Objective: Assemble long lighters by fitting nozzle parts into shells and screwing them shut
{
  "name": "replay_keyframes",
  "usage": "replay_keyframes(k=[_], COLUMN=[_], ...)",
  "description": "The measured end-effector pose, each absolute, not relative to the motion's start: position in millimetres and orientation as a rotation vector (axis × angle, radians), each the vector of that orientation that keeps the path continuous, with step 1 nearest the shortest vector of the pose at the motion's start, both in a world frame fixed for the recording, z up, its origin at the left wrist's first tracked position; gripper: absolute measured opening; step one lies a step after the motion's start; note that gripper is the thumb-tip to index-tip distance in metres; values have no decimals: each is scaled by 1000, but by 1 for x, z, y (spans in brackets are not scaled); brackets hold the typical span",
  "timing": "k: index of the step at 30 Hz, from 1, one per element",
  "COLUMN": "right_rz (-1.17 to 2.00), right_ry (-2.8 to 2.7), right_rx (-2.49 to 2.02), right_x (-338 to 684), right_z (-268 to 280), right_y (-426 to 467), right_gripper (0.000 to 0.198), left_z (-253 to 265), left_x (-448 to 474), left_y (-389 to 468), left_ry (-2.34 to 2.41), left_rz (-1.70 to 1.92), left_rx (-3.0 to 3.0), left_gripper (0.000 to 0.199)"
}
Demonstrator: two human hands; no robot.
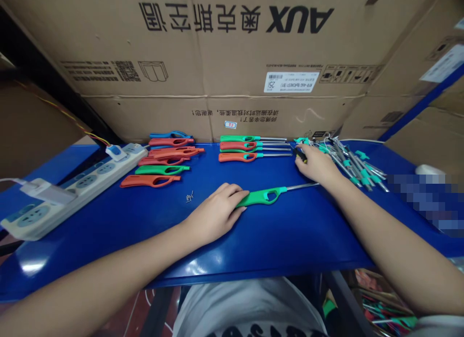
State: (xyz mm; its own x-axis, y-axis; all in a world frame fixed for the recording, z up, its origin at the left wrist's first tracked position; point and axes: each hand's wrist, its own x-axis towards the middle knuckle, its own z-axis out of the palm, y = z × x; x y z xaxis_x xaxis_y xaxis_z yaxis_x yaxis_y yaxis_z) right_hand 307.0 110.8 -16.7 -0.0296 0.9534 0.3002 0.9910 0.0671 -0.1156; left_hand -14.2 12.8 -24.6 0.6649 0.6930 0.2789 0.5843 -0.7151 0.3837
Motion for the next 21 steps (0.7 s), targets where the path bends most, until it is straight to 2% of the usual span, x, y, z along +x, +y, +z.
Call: replay_keyframes(k=[7, 11, 13, 17, 19, 21], right_rz=[-356, -297, -42, 875, 1151, 1285], right_ry=[-1644, -1474, -1426, -1422, -1457, -1473], right_rx=[-1441, -1166, -1072, -1016, -1029, -1036], right_x=[311, 289, 267, 214, 189, 170], right_z=[-2, 6, 8, 7, 4, 0], right_y=[109, 92, 81, 63, 59, 60], right_gripper=[17, 22, 24, 38, 42, 44], left_z=[-24, -22, -20, -18, -18, -20], left_x=[-11, -9, -8, -7, -6, -6], left_y=[8, 5, 5, 5, 5, 4], left_ry=[948, 921, 927, 945, 953, 962], left_rz=[615, 581, 565, 496, 476, 501], left_rx=[2622, 2647, 2687, 2807, 2831, 2810], left_gripper=[37, 39, 38, 38, 40, 44])
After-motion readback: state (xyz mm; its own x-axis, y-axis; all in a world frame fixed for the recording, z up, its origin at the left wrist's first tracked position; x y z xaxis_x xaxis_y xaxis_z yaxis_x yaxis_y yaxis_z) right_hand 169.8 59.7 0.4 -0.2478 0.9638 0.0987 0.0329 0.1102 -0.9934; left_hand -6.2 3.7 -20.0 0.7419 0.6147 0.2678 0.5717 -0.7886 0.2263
